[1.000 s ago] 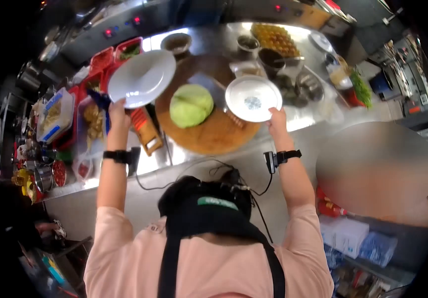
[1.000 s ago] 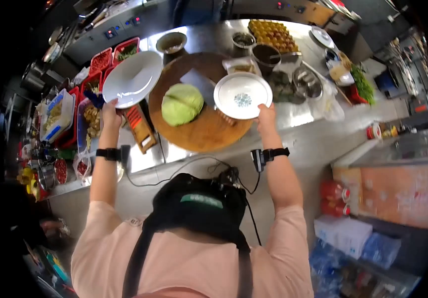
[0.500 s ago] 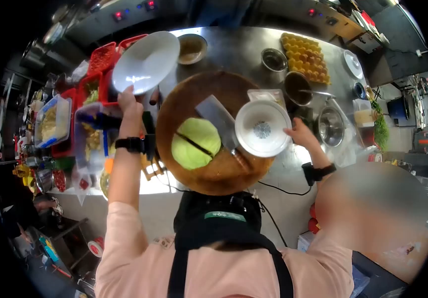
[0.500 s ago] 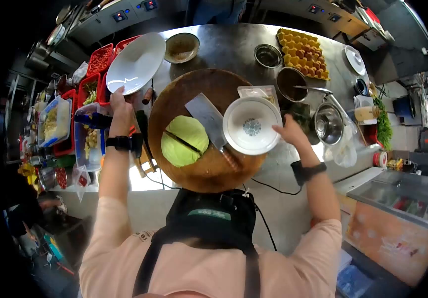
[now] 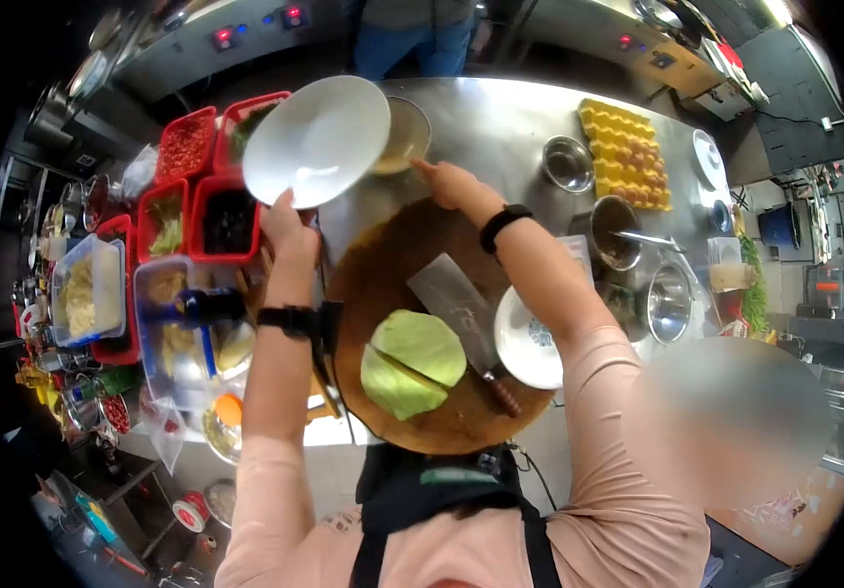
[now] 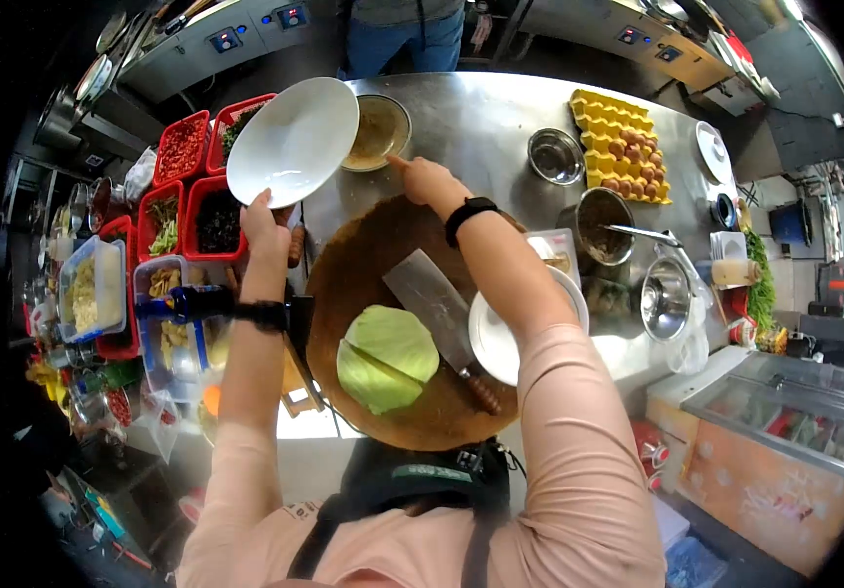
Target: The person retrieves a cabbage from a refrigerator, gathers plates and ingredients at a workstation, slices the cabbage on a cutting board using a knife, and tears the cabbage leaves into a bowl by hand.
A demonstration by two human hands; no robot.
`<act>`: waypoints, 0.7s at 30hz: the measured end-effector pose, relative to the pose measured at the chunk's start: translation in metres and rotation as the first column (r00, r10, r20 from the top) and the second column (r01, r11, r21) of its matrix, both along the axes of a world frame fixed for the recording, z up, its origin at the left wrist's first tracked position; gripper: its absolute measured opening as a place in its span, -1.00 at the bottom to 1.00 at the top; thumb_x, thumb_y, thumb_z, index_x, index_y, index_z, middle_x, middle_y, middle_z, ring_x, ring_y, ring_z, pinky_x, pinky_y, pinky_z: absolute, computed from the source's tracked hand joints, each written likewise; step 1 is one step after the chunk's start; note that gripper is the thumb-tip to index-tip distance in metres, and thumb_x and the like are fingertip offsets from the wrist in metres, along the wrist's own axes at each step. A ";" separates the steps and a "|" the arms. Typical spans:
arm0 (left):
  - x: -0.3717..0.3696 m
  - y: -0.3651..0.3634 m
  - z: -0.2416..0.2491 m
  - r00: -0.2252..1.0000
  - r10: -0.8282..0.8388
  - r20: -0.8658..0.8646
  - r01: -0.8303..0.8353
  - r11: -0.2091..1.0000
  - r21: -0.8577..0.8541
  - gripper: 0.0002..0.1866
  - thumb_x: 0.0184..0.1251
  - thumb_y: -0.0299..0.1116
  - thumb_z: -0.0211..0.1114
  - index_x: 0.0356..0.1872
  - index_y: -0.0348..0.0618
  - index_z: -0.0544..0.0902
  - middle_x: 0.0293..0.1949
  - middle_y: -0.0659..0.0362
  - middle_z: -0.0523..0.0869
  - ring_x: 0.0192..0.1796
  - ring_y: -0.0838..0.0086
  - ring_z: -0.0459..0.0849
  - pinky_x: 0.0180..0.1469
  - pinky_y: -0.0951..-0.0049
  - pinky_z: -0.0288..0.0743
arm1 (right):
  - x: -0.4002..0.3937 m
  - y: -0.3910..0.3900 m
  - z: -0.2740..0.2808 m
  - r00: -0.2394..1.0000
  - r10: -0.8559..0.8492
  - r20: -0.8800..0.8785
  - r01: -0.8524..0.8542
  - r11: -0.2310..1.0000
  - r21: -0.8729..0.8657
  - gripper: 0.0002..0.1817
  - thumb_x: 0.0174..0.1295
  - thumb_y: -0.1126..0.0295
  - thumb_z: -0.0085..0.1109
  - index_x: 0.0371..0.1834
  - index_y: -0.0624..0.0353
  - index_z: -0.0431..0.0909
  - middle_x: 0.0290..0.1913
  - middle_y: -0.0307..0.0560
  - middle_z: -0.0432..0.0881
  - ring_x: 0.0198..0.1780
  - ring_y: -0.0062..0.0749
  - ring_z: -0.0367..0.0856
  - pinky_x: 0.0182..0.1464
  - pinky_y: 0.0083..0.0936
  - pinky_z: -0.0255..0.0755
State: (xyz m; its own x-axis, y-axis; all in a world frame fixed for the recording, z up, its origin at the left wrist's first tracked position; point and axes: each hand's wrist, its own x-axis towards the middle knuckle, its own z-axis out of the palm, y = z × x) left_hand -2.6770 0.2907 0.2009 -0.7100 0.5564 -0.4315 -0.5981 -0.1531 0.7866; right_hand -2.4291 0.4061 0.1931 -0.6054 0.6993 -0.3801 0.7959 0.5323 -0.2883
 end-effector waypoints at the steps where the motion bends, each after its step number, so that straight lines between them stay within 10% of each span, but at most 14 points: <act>1: -0.002 0.002 -0.006 1.000 -0.008 0.008 0.008 1.000 0.008 -0.56 0.24 -0.58 0.12 0.18 -0.25 0.41 0.02 -0.03 0.60 -0.07 0.10 0.71 -0.19 0.14 0.76 | -0.006 0.001 -0.006 0.999 -0.008 0.033 0.008 1.000 0.012 -0.19 0.21 0.51 -0.02 0.56 -0.18 -0.02 -0.06 0.19 0.64 0.00 0.01 0.63 0.04 -0.21 0.52; 10: 0.014 0.020 -0.025 0.998 -0.055 0.026 0.056 0.998 -0.041 -0.50 0.25 -0.56 0.11 0.26 -0.18 0.39 0.14 0.02 0.55 0.04 0.18 0.64 -0.12 0.20 0.68 | 0.019 0.038 -0.018 0.913 -0.302 0.274 0.297 0.953 0.060 -0.57 0.39 0.25 -0.08 0.33 -0.25 0.39 0.12 -0.12 0.64 0.15 -0.21 0.62 0.04 -0.15 0.56; 21: 0.032 0.050 -0.093 0.999 -0.033 -0.034 0.027 0.989 -0.147 -0.61 0.26 -0.54 0.20 0.13 -0.21 0.48 -0.03 0.02 0.64 -0.15 0.20 0.72 -0.28 0.21 0.70 | 0.148 -0.033 0.066 0.920 -0.346 0.183 0.331 0.938 0.107 -0.50 0.20 0.42 0.02 0.27 0.06 0.44 0.09 0.10 0.63 0.09 -0.03 0.62 0.07 -0.20 0.52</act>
